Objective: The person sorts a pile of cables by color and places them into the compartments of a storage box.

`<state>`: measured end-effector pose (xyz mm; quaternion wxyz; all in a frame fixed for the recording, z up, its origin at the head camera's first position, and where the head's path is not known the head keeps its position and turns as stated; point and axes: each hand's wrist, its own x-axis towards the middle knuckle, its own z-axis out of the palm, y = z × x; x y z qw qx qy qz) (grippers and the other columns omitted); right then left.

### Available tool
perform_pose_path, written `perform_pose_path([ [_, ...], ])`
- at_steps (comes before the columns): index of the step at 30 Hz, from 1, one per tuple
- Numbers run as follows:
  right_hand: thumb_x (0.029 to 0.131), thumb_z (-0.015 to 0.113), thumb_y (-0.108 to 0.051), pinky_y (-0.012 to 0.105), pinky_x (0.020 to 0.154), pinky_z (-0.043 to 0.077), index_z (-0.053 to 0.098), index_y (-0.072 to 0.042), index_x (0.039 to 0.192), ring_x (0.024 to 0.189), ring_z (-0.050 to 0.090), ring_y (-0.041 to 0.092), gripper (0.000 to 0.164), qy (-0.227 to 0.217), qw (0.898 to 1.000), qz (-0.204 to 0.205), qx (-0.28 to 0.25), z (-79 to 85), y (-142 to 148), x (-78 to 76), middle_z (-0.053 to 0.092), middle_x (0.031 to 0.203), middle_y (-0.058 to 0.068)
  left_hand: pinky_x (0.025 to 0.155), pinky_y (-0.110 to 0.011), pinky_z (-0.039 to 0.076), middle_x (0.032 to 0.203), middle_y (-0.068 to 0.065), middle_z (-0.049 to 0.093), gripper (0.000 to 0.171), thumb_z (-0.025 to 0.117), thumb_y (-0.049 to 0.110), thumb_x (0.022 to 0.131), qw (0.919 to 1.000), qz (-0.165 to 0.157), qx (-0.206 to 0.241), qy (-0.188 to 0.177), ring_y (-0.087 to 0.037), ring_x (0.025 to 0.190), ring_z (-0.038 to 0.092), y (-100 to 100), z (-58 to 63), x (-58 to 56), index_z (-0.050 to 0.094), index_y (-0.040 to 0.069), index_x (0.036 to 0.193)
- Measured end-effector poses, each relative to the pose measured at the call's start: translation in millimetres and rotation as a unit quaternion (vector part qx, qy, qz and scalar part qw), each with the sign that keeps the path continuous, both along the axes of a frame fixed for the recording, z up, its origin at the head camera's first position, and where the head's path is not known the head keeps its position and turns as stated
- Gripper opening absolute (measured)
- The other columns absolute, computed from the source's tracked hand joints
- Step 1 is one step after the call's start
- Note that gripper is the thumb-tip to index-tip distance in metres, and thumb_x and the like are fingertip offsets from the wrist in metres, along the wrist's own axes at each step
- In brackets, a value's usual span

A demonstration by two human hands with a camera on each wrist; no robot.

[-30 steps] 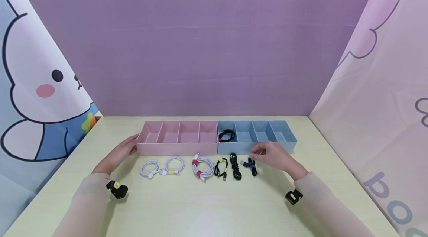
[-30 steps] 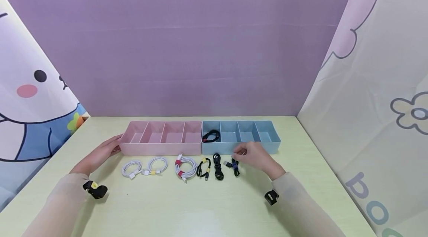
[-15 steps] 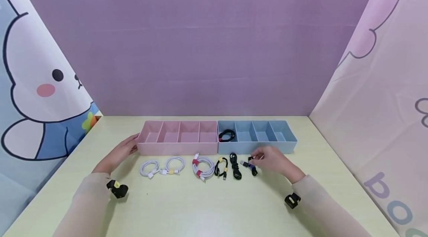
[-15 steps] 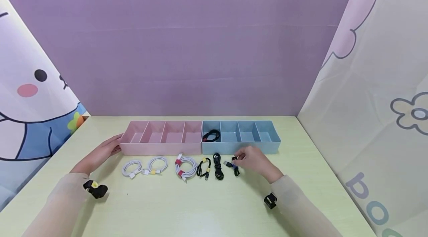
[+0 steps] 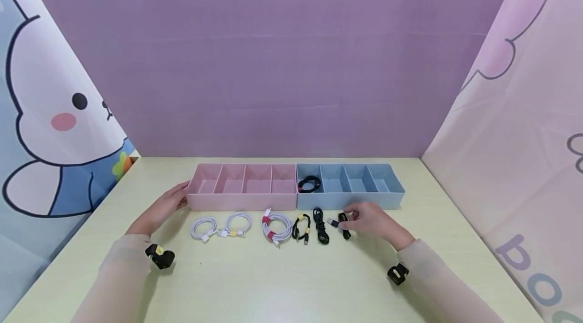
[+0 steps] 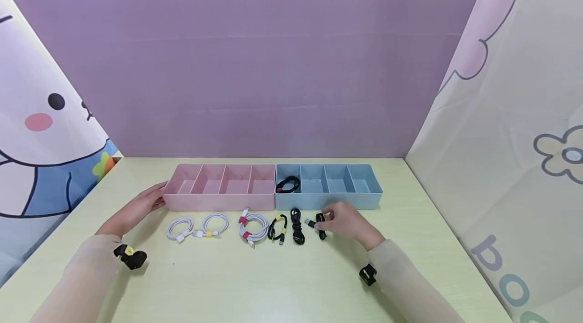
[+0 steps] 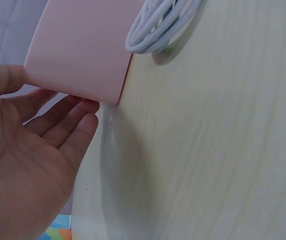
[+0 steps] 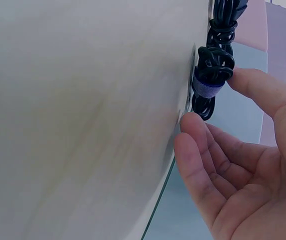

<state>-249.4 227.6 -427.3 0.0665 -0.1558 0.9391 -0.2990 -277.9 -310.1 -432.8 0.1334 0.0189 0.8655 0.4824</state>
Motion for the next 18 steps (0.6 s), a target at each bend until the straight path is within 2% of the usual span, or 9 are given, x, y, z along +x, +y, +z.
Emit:
perform_pose_path([
  [12, 0.083, 0.083, -0.037, 0.029, 0.059, 0.046, 0.065, 0.007, 0.125, 0.067, 0.052, 0.013, 0.063, -0.033, 0.999, -0.003, -0.002, -1.9, -1.1, 2.2, 0.063, 0.078, -0.002, 0.117, -0.065, 0.016, 0.165, -0.021, 0.010, 0.077, 0.029, 0.057, 0.106, 1.0000, -0.002, -0.006, 0.005, -0.045, 0.147, 0.019, 0.0, 1.1, 2.0, 0.007, 0.008, 0.162],
  [18, 0.082, 0.084, -0.034, 0.030, 0.060, 0.046, 0.064, 0.009, 0.124, 0.066, 0.054, 0.013, 0.063, -0.039, 0.999, -0.008, 0.001, -0.9, -1.5, 1.9, 0.063, 0.075, -0.002, 0.117, -0.064, 0.017, 0.164, -0.023, 0.010, 0.076, 0.029, 0.055, 0.107, 0.9999, -0.008, -0.001, 0.015, -0.045, 0.147, 0.020, 0.7, 2.6, 2.2, 0.009, 0.005, 0.161],
])
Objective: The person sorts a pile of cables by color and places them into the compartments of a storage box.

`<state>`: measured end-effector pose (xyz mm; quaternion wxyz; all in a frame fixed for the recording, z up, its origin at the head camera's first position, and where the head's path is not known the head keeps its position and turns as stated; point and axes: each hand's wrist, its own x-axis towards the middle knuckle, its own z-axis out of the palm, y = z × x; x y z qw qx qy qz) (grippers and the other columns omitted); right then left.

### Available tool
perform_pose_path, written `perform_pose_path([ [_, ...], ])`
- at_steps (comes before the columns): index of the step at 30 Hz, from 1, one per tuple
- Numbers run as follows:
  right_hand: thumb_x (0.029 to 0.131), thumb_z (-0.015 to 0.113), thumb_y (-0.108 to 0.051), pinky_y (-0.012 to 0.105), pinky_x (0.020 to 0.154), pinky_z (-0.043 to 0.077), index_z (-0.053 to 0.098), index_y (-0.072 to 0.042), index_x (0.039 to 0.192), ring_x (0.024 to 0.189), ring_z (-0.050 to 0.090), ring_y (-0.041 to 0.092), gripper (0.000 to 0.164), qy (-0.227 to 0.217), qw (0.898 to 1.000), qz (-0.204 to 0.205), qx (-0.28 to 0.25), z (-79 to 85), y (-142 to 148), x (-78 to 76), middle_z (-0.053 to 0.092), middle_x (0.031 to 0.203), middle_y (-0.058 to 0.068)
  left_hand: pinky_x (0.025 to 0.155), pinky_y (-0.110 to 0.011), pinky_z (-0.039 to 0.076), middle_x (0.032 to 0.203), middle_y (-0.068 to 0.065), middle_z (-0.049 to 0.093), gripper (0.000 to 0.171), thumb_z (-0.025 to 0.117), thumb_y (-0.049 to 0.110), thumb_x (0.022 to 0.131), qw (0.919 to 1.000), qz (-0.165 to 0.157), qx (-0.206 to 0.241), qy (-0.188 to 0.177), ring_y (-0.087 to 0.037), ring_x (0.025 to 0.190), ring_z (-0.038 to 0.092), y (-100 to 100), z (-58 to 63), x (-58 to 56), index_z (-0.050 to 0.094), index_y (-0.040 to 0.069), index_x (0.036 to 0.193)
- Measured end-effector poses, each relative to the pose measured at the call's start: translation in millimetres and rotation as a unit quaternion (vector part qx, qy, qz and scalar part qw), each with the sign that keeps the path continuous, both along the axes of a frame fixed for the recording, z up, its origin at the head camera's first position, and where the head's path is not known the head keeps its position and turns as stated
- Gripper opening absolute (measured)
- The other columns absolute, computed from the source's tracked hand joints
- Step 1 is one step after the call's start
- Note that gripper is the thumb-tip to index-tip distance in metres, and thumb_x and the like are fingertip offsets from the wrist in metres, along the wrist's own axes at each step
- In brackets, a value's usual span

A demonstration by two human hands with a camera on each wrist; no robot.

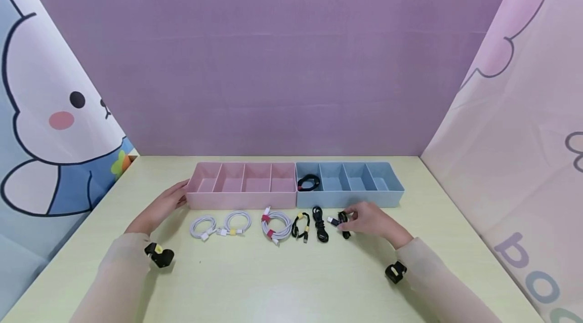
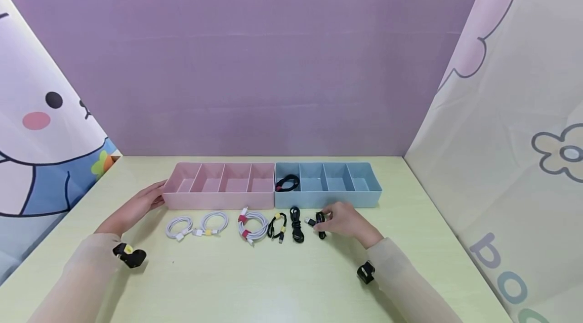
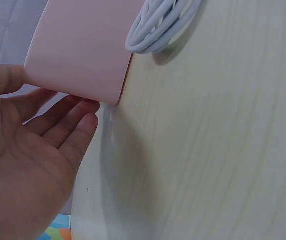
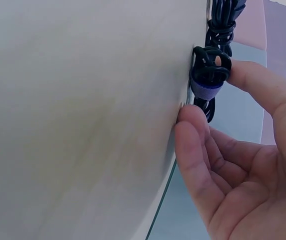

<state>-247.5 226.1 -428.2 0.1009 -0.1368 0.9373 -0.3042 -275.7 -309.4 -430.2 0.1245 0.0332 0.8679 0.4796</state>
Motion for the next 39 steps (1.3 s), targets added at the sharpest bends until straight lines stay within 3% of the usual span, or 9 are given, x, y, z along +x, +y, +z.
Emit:
perform_pose_path([
  [22, 0.083, 0.082, -0.021, 0.033, 0.068, 0.055, 0.069, 0.003, 0.115, 0.071, 0.065, 0.013, 0.042, -0.022, 0.998, -0.003, -0.052, -3.5, 3.1, -2.2, 0.070, 0.081, -0.001, 0.117, -0.065, 0.016, 0.165, -0.022, 0.010, 0.075, 0.028, 0.055, 0.107, 0.9999, 0.001, -0.011, -0.005, -0.045, 0.148, 0.018, -0.1, 0.5, -0.6, 0.008, 0.007, 0.161],
  [28, 0.082, 0.083, -0.021, 0.032, 0.065, 0.053, 0.073, -0.001, 0.104, 0.069, 0.063, 0.013, 0.031, -0.017, 0.998, -0.005, -0.054, -2.6, 3.0, -1.0, 0.069, 0.080, -0.001, 0.118, -0.063, 0.017, 0.165, -0.023, 0.010, 0.076, 0.028, 0.054, 0.107, 1.0000, 0.000, -0.007, 0.001, -0.045, 0.148, 0.018, -0.6, -0.4, -1.1, 0.008, 0.005, 0.161],
  [39, 0.083, 0.082, -0.019, 0.031, 0.067, 0.055, 0.076, -0.001, 0.101, 0.071, 0.064, 0.012, 0.027, 0.003, 0.999, 0.002, -0.051, -0.4, 2.7, -1.6, 0.072, 0.084, -0.002, 0.117, -0.066, 0.016, 0.165, -0.022, 0.010, 0.078, 0.028, 0.058, 0.106, 0.9999, 0.004, -0.011, -0.003, -0.046, 0.147, 0.018, -1.0, -1.2, -0.8, 0.009, 0.007, 0.161],
])
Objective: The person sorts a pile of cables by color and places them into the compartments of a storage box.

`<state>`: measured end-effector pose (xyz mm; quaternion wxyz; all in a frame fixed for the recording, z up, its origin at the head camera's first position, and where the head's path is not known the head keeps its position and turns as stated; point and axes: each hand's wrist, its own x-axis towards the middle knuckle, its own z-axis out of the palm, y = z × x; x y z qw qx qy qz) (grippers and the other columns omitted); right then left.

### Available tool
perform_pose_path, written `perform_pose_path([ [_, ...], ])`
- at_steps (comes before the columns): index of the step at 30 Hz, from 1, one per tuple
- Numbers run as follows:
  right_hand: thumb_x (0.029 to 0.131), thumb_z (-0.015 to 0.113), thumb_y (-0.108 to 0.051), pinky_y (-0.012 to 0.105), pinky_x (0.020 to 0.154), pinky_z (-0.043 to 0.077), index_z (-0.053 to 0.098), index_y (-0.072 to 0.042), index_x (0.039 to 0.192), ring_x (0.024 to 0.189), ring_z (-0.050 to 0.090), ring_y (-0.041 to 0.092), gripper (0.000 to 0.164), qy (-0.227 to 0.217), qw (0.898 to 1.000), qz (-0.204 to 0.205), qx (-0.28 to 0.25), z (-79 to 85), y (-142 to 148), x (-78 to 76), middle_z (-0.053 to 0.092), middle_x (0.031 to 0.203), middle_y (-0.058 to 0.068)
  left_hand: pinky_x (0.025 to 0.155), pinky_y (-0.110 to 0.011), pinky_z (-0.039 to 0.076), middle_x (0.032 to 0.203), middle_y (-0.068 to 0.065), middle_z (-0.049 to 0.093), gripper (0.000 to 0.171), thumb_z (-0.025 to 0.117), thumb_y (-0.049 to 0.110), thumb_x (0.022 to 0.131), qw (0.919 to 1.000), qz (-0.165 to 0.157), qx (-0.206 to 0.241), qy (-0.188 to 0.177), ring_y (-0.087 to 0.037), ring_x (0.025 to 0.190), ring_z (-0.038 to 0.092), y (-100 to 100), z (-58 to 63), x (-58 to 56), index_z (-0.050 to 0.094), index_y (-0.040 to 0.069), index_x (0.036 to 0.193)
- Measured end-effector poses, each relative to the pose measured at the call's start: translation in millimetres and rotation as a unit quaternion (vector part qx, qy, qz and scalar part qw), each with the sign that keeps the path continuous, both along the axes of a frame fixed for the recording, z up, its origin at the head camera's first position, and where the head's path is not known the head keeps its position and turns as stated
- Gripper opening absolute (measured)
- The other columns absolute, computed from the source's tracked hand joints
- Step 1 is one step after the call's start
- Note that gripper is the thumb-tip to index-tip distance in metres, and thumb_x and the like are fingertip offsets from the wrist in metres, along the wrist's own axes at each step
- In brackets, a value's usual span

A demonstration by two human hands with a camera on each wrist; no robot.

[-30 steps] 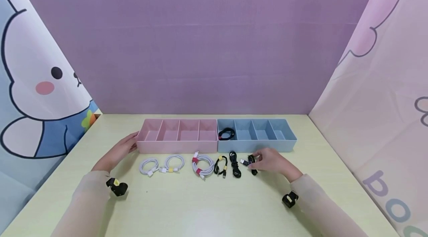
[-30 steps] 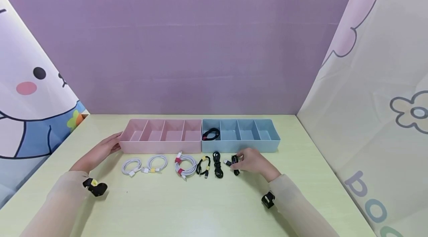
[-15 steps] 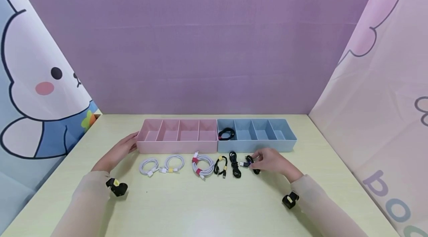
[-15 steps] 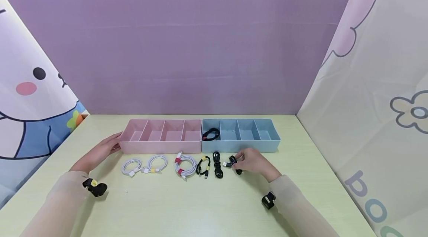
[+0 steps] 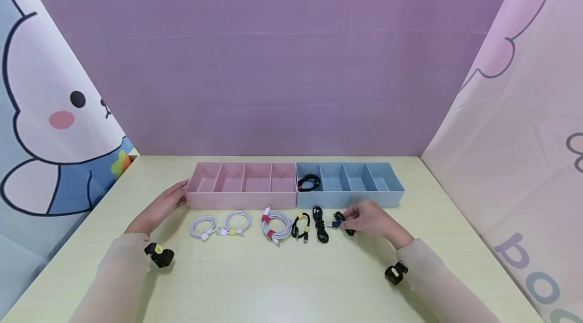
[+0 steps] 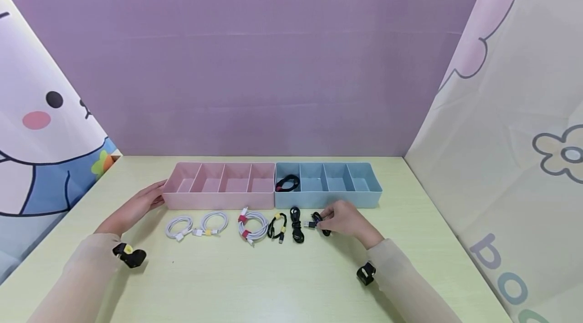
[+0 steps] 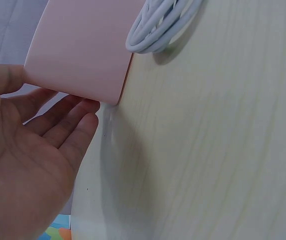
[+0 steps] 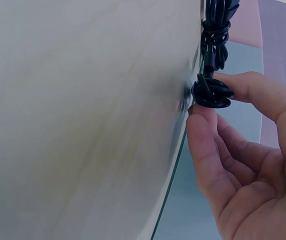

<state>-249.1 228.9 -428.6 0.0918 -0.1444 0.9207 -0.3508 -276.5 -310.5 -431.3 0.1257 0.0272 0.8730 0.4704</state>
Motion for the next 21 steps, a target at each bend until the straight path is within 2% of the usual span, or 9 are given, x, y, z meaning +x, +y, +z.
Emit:
perform_pose_path([
  [5, 0.084, 0.081, -0.018, 0.031, 0.066, 0.056, 0.077, -0.002, 0.101, 0.071, 0.064, 0.011, 0.024, 0.002, 1.000, -0.002, -0.001, 1.2, -0.5, 0.4, 0.073, 0.086, -0.001, 0.117, -0.066, 0.015, 0.165, -0.022, 0.010, 0.079, 0.028, 0.059, 0.105, 1.0000, 0.000, -0.001, -0.001, -0.045, 0.148, 0.017, -0.1, 0.0, -0.1, 0.008, 0.008, 0.162],
  [12, 0.087, 0.078, -0.018, 0.031, 0.065, 0.056, 0.076, 0.001, 0.107, 0.075, 0.065, 0.012, 0.028, 0.008, 1.000, -0.006, -0.007, 4.2, 0.8, -0.1, 0.074, 0.093, 0.003, 0.116, -0.068, 0.014, 0.165, -0.022, 0.008, 0.081, 0.028, 0.062, 0.104, 0.9999, 0.003, -0.004, -0.011, -0.046, 0.148, 0.016, 0.8, 0.5, -0.4, 0.007, 0.009, 0.162],
  [21, 0.087, 0.078, -0.018, 0.029, 0.065, 0.057, 0.076, 0.000, 0.109, 0.074, 0.065, 0.012, 0.027, 0.018, 1.000, -0.007, -0.011, 9.1, 0.1, 0.5, 0.073, 0.087, -0.002, 0.116, -0.068, 0.014, 0.165, -0.022, 0.010, 0.080, 0.028, 0.061, 0.104, 1.0000, 0.001, -0.002, -0.008, -0.045, 0.148, 0.017, -0.7, -0.6, -0.5, 0.008, 0.009, 0.162],
])
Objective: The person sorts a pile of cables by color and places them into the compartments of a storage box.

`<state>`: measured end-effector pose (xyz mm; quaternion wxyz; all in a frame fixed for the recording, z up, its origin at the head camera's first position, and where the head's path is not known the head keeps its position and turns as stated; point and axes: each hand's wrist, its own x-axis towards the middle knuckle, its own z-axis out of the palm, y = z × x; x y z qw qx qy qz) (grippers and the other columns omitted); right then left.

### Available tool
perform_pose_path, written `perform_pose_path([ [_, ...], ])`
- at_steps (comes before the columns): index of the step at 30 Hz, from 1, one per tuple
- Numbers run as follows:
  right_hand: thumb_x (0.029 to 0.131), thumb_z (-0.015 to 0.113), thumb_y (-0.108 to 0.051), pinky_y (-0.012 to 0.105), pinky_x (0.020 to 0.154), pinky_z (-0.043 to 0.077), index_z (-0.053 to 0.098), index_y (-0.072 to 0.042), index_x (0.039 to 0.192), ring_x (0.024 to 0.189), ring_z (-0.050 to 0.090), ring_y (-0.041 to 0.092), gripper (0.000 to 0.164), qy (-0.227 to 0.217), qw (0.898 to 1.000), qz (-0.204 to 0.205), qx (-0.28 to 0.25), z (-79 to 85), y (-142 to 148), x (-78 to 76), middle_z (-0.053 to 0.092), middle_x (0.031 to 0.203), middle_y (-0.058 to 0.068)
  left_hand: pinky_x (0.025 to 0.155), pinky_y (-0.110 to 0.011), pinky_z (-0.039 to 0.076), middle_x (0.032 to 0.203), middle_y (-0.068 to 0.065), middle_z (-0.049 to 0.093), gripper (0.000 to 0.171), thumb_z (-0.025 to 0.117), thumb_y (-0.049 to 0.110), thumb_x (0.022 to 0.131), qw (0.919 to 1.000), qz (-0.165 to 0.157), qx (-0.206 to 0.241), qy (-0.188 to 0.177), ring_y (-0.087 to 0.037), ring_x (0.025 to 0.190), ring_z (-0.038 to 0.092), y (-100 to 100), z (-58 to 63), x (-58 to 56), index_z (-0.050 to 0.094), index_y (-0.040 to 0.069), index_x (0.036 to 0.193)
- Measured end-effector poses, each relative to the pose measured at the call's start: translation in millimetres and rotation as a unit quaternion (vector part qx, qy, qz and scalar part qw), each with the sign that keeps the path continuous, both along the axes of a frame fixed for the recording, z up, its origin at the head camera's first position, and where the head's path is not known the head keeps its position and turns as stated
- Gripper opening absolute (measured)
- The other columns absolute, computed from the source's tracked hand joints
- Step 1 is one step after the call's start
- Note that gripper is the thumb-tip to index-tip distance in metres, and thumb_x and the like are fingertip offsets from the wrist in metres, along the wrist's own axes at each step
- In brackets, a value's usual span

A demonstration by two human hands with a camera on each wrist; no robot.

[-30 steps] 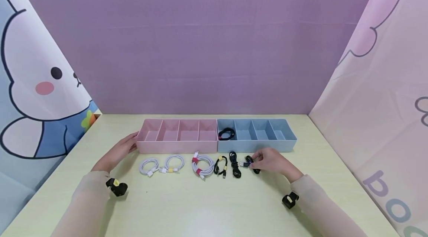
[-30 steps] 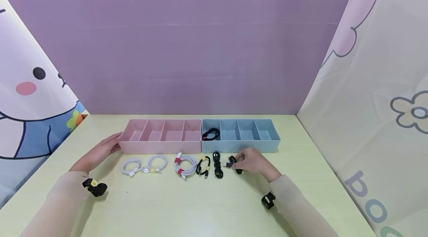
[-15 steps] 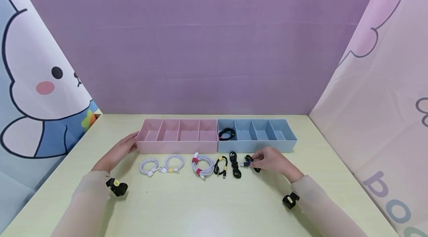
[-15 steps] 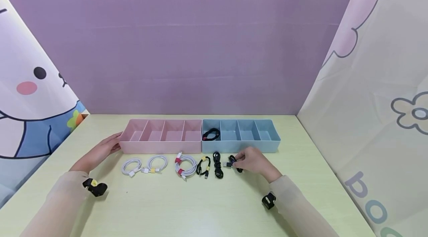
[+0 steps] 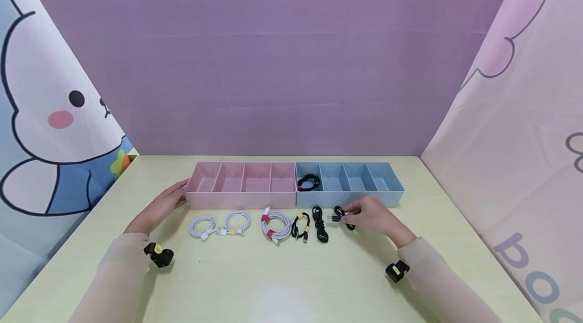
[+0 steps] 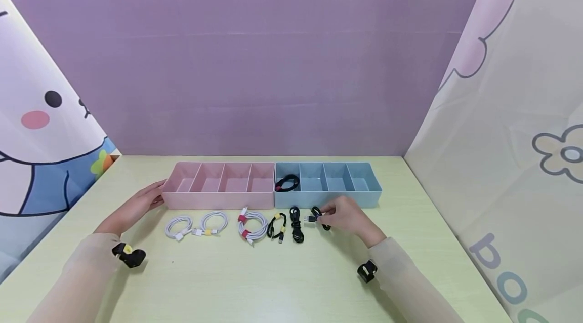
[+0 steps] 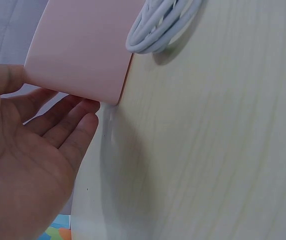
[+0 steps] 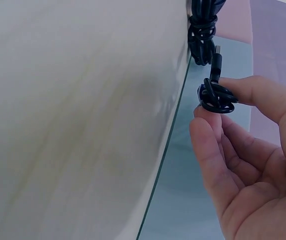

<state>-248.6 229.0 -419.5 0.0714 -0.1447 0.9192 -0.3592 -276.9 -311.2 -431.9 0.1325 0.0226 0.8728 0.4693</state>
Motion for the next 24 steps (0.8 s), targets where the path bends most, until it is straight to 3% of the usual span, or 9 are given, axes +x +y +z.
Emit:
perform_pose_path([
  [13, 0.089, 0.076, -0.019, 0.028, 0.066, 0.056, 0.075, 0.001, 0.112, 0.077, 0.065, 0.012, 0.030, 0.011, 0.999, 0.024, -0.024, 8.5, 1.6, -0.3, 0.073, 0.088, -0.001, 0.115, -0.069, 0.012, 0.165, -0.021, 0.008, 0.081, 0.027, 0.062, 0.104, 1.0000, 0.004, -0.006, -0.006, -0.046, 0.148, 0.015, 0.3, 1.4, -0.2, 0.007, 0.009, 0.162],
  [24, 0.091, 0.075, -0.022, 0.031, 0.066, 0.056, 0.075, -0.003, 0.113, 0.078, 0.065, 0.014, 0.029, 0.024, 0.999, 0.020, -0.024, 20.4, -4.1, -0.7, 0.072, 0.087, -0.004, 0.116, -0.068, 0.014, 0.165, -0.022, 0.010, 0.081, 0.028, 0.062, 0.104, 1.0000, 0.003, -0.002, -0.003, -0.046, 0.148, 0.017, 0.5, 0.9, -0.4, 0.008, 0.009, 0.162],
])
